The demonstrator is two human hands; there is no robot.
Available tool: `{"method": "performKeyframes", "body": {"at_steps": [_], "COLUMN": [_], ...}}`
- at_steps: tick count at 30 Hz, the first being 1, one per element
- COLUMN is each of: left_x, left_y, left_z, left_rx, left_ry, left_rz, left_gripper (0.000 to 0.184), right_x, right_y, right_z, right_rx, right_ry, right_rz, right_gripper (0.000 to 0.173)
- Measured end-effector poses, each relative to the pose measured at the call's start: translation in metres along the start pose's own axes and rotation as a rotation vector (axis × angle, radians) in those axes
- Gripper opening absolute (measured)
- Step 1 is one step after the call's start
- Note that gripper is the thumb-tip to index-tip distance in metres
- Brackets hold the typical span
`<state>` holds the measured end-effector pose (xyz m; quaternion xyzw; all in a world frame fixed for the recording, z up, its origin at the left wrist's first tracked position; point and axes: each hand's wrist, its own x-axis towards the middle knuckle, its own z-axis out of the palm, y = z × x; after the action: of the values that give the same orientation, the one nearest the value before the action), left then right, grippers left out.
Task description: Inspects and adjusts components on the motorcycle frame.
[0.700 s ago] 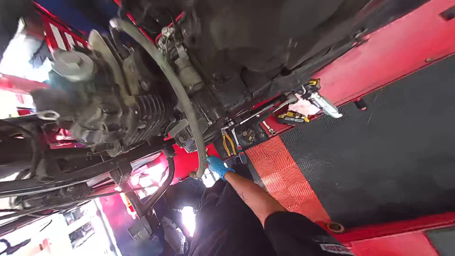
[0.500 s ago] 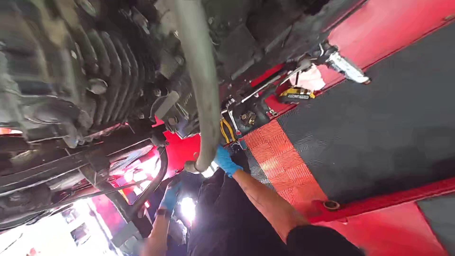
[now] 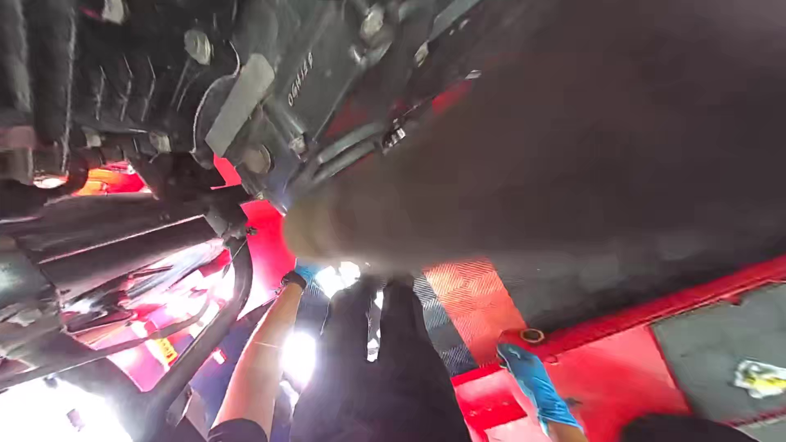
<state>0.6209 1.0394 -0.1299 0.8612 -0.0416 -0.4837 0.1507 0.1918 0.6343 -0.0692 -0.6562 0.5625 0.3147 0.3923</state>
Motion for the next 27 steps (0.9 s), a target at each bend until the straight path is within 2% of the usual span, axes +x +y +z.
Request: {"method": "performKeyframes", "body": {"at_steps": [2,4,9,14,18,22,25,27], "left_x": [-0.008,-0.013,-0.027,-0.029,-0.029,-0.027,-0.070,-0.137], "left_y": [-0.019,-0.035,-0.045,-0.050,-0.049,-0.054,-0.042,0.001], "left_z": [-0.001,-0.004,0.002,0.011,0.010,0.012,0.018,0.008], "left_rx": [-0.005,-0.099,-0.149,-0.197,-0.138,-0.220,-0.201,-0.080], "left_ry": [0.011,0.024,-0.004,0.076,0.066,0.112,0.178,0.056], "left_rz": [0.072,0.121,0.171,0.132,0.095,0.044,0.001,-0.150], "left_gripper": [0.063,0.059,0.057,0.058,0.056,0.051,0.051,0.057], "right_x": [0.007,0.010,0.011,0.004,0.010,0.009,-0.011,-0.032], "right_y": [0.023,0.023,-0.027,-0.086,-0.099,-0.104,-0.137,-0.177], "right_z": [0.009,0.019,0.040,0.041,0.035,0.025,0.019,0.022], "right_rx": [-0.003,-0.036,-0.112,-0.101,-0.116,-0.207,-0.341,-0.296], "right_ry": [-0.036,-0.080,-0.171,-0.205,-0.199,-0.173,-0.179,-0.224], "right_rz": [0.020,0.007,-0.124,-0.268,-0.312,-0.304,-0.374,-0.480], "right_gripper": [0.032,0.030,0.033,0.032,0.029,0.029,0.028,0.030]}}
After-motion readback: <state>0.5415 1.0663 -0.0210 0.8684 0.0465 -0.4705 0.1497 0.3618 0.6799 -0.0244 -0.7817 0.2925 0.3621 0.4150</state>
